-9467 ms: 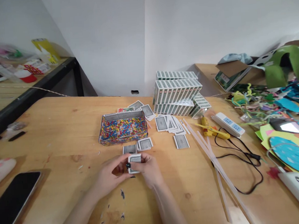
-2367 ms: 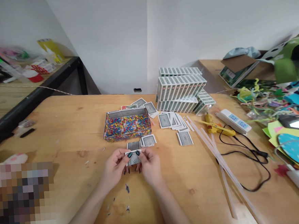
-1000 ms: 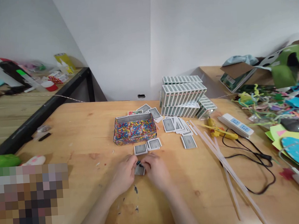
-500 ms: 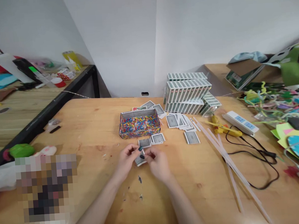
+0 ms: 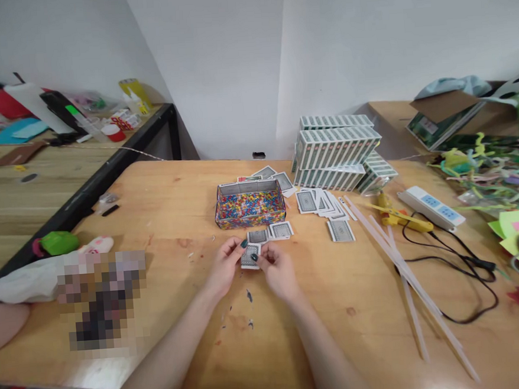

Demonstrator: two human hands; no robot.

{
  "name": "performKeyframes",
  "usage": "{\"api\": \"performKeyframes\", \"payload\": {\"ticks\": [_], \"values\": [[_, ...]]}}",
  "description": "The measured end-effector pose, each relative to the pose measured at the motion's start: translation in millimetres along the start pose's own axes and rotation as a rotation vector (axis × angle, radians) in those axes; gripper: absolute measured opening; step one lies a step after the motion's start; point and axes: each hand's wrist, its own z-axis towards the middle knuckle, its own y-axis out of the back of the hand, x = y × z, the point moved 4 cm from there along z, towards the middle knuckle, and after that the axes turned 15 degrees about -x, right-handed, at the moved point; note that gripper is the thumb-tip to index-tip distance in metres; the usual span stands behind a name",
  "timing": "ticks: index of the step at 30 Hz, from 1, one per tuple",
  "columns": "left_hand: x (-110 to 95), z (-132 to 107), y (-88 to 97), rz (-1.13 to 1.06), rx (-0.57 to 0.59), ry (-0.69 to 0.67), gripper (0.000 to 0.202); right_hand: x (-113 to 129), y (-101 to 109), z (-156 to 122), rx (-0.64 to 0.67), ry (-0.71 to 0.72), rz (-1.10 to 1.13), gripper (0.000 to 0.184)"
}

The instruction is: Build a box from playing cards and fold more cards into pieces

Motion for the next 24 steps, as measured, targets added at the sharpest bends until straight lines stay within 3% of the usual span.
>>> {"api": "performKeyframes", "payload": {"ticks": [8, 13, 24], "values": [[-2.7, -4.9, 4.6, 0.208, -0.110, -0.257, 0.013, -3.0, -7.2, -4.9, 0.017, 0.023, 0.011, 0.015], [-11.1, -12.6, 4.4, 0.327, -0.117, -0.400, 0.012, -0.1, -6.7, -7.0, 0.029, -0.005, 0.100, 0.018], [-15.2, -11.9, 3.3, 0.461, -0.048, -0.463, 0.021, 2.3, -3.0, -7.4, 0.065, -0.066, 0.095, 0.018]]}}
